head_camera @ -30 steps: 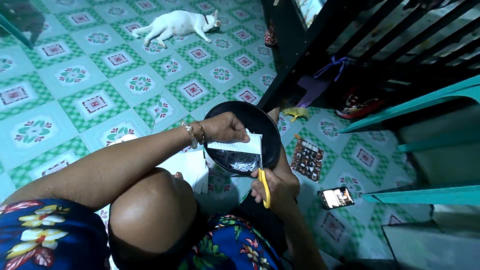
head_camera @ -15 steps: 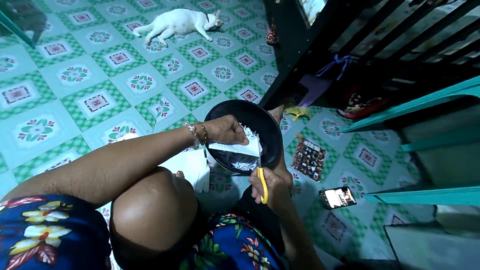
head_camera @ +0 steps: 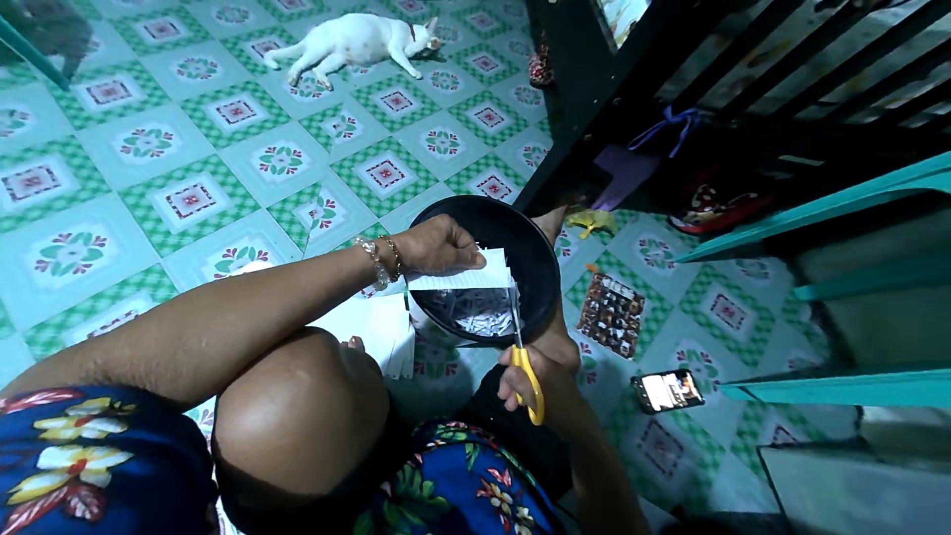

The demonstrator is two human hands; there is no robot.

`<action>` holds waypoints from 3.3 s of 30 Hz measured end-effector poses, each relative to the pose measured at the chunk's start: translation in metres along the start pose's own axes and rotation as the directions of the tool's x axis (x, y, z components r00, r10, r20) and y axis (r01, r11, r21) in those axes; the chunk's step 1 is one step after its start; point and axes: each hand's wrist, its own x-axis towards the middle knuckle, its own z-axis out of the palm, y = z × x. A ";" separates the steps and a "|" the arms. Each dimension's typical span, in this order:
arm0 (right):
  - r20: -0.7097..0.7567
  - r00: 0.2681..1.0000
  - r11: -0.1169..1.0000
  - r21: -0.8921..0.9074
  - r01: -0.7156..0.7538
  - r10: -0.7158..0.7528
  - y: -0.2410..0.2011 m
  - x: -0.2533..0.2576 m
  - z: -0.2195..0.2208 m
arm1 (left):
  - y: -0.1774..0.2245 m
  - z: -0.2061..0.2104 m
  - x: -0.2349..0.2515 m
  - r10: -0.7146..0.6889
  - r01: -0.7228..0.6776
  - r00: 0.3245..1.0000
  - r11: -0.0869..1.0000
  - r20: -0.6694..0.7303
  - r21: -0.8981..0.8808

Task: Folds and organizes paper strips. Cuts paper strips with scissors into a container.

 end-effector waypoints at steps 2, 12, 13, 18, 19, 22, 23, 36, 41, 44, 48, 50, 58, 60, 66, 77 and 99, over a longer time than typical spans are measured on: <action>0.021 0.999 0.999 -0.012 -0.033 0.034 -0.004 -0.001 0.001 | 0.001 0.001 0.000 0.019 -0.019 1.000 1.000 -0.013 -0.010; -0.067 0.993 0.995 -0.015 0.098 -0.099 -0.009 0.008 0.007 | 0.002 0.007 0.003 0.076 -0.077 0.996 0.996 0.036 0.042; -0.073 0.993 0.995 -0.007 0.095 -0.095 -0.009 0.008 0.007 | 0.002 0.006 0.003 0.075 -0.077 0.996 0.996 0.038 0.038; -0.127 0.985 0.993 -0.028 0.111 -0.114 -0.006 0.007 0.011 | 0.003 0.007 0.003 0.064 -0.066 0.997 0.997 0.050 0.040; -0.134 0.984 0.993 -0.038 0.110 -0.114 -0.005 0.007 0.011 | 0.003 0.007 0.004 0.062 -0.064 0.997 0.997 0.050 0.034; -0.137 0.982 0.992 -0.037 0.124 -0.128 -0.003 0.008 0.012 | 0.002 0.008 0.004 0.054 -0.055 0.997 0.998 0.049 0.018; -0.131 0.982 0.990 -0.033 0.135 -0.138 -0.003 0.008 0.012 | 0.002 0.008 0.004 0.054 -0.055 0.997 0.998 0.051 0.012; -0.130 0.979 0.987 0.005 0.161 -0.159 -0.003 0.013 0.015 | 0.003 0.011 0.005 0.040 -0.047 0.993 0.997 0.108 0.056; -0.159 0.973 0.986 -0.008 0.166 -0.165 -0.003 0.015 0.017 | 0.004 0.014 0.006 0.001 -0.006 0.990 0.999 0.139 0.032; -0.182 0.971 0.987 0.005 0.159 -0.156 -0.002 0.016 0.019 | 0.003 0.014 0.006 -0.036 0.030 0.989 0.999 0.141 0.042; -0.150 0.978 0.987 0.045 0.151 -0.143 0.001 0.017 0.018 | 0.000 0.012 0.006 -0.064 0.053 0.987 0.996 0.147 0.078; -0.091 0.992 0.992 0.078 0.099 -0.092 0.000 0.014 0.014 | -0.004 0.009 0.005 -0.049 0.044 0.993 0.998 0.103 0.051; 0.022 1.000 0.999 0.050 0.004 -0.005 -0.002 0.004 0.006 | -0.003 0.007 0.003 0.012 -0.012 1.000 0.999 -0.003 -0.046; 0.000 0.998 0.998 0.032 0.061 -0.061 -0.003 0.008 0.007 | -0.004 0.008 0.005 0.040 -0.040 0.999 0.999 0.001 -0.016; -0.037 0.993 0.992 0.054 0.111 -0.109 -0.004 0.013 0.007 | -0.004 0.011 0.006 0.071 -0.072 0.997 0.997 0.020 0.039; -0.131 0.983 0.992 -0.017 0.126 -0.127 -0.001 0.010 0.015 | 0.000 0.011 0.006 0.033 -0.034 0.999 0.999 0.037 0.025; -0.151 0.977 0.986 0.048 0.160 -0.151 0.003 0.017 0.021 | 0.002 0.018 0.008 -0.108 0.100 0.982 0.993 0.153 0.061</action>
